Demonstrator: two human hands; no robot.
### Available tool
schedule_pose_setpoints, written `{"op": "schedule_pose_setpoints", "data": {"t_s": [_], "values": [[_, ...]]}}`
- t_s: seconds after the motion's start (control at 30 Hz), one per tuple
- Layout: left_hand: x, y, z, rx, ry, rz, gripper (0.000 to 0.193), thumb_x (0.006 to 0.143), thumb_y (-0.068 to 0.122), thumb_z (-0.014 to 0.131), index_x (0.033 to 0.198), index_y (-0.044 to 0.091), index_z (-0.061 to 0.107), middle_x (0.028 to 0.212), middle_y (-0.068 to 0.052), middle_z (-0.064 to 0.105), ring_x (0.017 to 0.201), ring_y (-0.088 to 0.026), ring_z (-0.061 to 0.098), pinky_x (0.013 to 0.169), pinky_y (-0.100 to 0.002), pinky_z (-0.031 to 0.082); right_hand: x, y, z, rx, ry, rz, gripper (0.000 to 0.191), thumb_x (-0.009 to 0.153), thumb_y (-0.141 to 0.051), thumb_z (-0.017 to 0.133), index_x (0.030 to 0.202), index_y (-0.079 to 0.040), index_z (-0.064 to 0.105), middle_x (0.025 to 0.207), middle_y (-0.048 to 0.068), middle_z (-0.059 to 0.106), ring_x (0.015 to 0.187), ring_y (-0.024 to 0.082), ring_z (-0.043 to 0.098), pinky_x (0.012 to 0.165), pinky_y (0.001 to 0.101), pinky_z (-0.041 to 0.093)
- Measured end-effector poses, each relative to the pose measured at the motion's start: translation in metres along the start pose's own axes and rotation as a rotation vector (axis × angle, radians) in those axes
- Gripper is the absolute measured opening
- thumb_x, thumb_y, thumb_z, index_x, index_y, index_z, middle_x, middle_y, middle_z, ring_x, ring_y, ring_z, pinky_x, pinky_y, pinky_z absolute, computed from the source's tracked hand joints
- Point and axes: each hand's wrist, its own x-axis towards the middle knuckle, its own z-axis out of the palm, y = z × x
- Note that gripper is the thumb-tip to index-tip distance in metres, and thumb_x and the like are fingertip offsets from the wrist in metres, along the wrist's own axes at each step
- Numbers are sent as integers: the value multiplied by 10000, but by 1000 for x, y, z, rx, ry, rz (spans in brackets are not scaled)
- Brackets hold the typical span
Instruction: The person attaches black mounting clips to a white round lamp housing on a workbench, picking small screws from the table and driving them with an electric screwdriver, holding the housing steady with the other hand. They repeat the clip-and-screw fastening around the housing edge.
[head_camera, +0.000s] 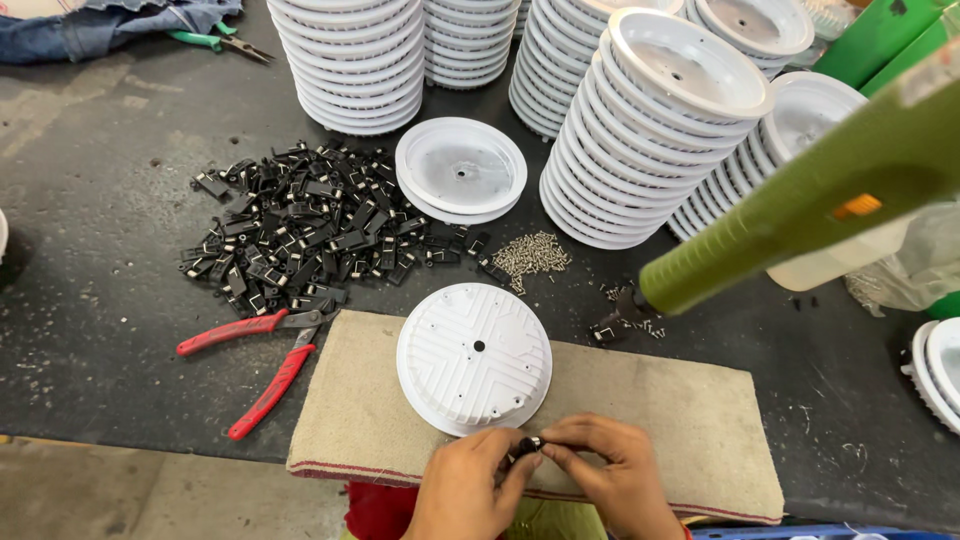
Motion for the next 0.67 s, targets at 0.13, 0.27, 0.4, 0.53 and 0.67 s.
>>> {"op": "schedule_pose_setpoints", "data": {"t_s": [0.13, 0.27, 0.4, 0.53, 0.67], "values": [[3, -2, 7, 158, 71, 126, 192, 824, 210, 802, 950, 80, 737, 824, -119, 721, 771, -350, 715, 656, -452, 554, 8, -11, -6, -192, -39, -39, 160, 742, -20, 829, 896, -38, 792, 912, 60, 805, 808, 160, 798, 722, 278, 632], [1, -8, 9, 30, 155, 186, 201, 771, 142, 829, 943, 64, 760, 857, -109, 723, 746, -299, 727, 644, -389, 568, 21, -10, -27, -333, 127, 58, 191, 753, -65, 807, 940, -48, 771, 966, 53, 794, 801, 165, 778, 740, 291, 616], [3, -13, 17, -294, 61, -248, 244, 773, 63, 837, 1013, 62, 794, 823, -53, 694, 645, -165, 702, 583, -286, 553, 18, -8, -39, -357, 344, 41, 247, 765, -93, 776, 1006, -48, 749, 1081, 83, 759, 842, 176, 760, 755, 307, 593], [-1, -25, 39, -769, 62, -269, 123, 836, -9, 809, 948, -28, 760, 854, -99, 775, 774, -111, 762, 678, -243, 610, -13, 11, -17, -70, -87, 169, 240, 790, -88, 804, 1028, -64, 785, 927, 71, 800, 858, 169, 784, 782, 313, 600], [-5, -48, 45, -1060, -147, -403, 162, 920, 13, 738, 1072, -28, 780, 905, -136, 784, 819, -148, 743, 752, -287, 598, -36, 48, 10, 263, -195, 457, 170, 918, -128, 707, 1044, -50, 789, 856, 102, 826, 795, 216, 754, 724, 333, 606]]}}
